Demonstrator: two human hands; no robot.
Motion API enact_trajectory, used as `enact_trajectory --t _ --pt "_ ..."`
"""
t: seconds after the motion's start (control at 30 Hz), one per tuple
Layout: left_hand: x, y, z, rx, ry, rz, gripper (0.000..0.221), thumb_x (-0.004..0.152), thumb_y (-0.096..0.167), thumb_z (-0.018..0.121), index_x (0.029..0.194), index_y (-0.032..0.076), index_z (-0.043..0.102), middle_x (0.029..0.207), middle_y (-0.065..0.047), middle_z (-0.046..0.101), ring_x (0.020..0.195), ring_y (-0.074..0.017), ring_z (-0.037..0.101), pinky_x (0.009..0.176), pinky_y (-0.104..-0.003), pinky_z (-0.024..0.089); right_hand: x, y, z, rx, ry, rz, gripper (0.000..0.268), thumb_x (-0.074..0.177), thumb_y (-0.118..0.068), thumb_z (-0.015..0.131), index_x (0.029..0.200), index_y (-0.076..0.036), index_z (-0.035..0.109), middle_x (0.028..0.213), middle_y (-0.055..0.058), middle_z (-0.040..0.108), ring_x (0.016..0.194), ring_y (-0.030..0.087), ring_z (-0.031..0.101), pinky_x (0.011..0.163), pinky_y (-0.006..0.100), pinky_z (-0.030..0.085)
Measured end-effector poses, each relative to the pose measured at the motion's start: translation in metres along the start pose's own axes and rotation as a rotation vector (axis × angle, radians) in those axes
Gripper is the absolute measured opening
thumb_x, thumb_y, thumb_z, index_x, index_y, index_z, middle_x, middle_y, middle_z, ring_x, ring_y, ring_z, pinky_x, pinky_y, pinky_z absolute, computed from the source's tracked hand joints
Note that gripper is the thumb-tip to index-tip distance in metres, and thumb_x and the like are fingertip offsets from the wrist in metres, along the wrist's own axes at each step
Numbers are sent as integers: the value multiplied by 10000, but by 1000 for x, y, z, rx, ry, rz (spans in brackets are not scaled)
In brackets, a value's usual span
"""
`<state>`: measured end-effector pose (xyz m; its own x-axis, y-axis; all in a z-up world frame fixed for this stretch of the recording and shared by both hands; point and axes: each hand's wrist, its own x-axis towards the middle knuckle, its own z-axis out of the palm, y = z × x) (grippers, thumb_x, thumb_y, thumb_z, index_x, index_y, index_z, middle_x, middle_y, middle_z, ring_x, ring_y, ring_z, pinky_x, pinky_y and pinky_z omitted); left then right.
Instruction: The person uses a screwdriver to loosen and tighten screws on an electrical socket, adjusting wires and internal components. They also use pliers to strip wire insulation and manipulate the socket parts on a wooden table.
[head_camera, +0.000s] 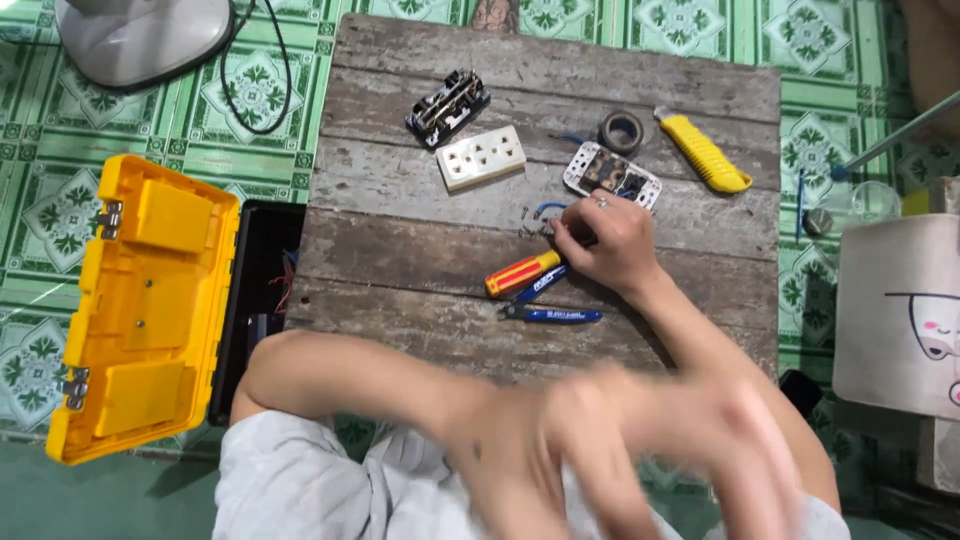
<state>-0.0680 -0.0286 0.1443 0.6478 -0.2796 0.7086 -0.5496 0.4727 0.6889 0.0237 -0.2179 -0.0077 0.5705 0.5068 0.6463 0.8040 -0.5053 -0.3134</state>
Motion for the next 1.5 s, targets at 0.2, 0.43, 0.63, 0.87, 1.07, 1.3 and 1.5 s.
enact_trajectory --t 0.2,0.43,0.63,0.87,1.07,1.3,1.5 --pt "-1 -14 -19 25 -3 -99 131 984 157 646 894 95 718 902 -42 664 902 -199 603 1004 -435 451 -4 0 -10 220 -54 117 223 882 -191 720 747 -121 557 590 -9 492 571 177 533 581 298 502" --pt "-58 -91 -74 869 -53 -249 473 1081 303 466 638 142 501 589 15 487 545 -157 476 547 -267 430 5 -4 -9 72 -37 -56 176 927 -195 756 824 -118 636 609 16 604 569 215 584 506 329 495" --pt "-60 -65 -59 1239 -561 -379 551 757 545 782 958 68 592 881 -84 623 840 -275 699 640 -375 561 9 4 -21 126 -197 -337 250 929 -302 557 770 -129 645 741 33 603 637 230 568 538 333 484" --pt "-66 -75 -69 1126 -551 -468 461 805 408 766 1095 67 660 856 -86 709 841 -286 735 670 -359 578 15 2 -20 104 -223 -405 186 835 -302 589 838 -127 651 768 52 564 674 253 589 598 352 502" --pt "-69 -86 -66 1142 -497 -412 442 747 447 750 1013 105 662 795 -71 646 784 -321 710 615 -420 565 4 7 -17 101 -202 -381 201 869 -302 605 843 -107 643 818 75 600 732 290 612 646 391 517" --pt "-66 -87 -71 1022 -460 -639 455 706 500 782 1019 182 695 785 -8 667 749 -270 727 666 -389 578 -3 13 -9 102 -195 -364 212 851 -318 598 861 -117 663 834 45 608 750 246 598 623 345 504" --pt "-60 -85 -70 989 -485 -721 483 723 531 794 1044 179 714 816 -20 701 743 -255 739 698 -369 588 -2 12 -11 109 -198 -362 208 853 -305 599 880 -109 666 851 51 614 752 244 591 619 344 510"
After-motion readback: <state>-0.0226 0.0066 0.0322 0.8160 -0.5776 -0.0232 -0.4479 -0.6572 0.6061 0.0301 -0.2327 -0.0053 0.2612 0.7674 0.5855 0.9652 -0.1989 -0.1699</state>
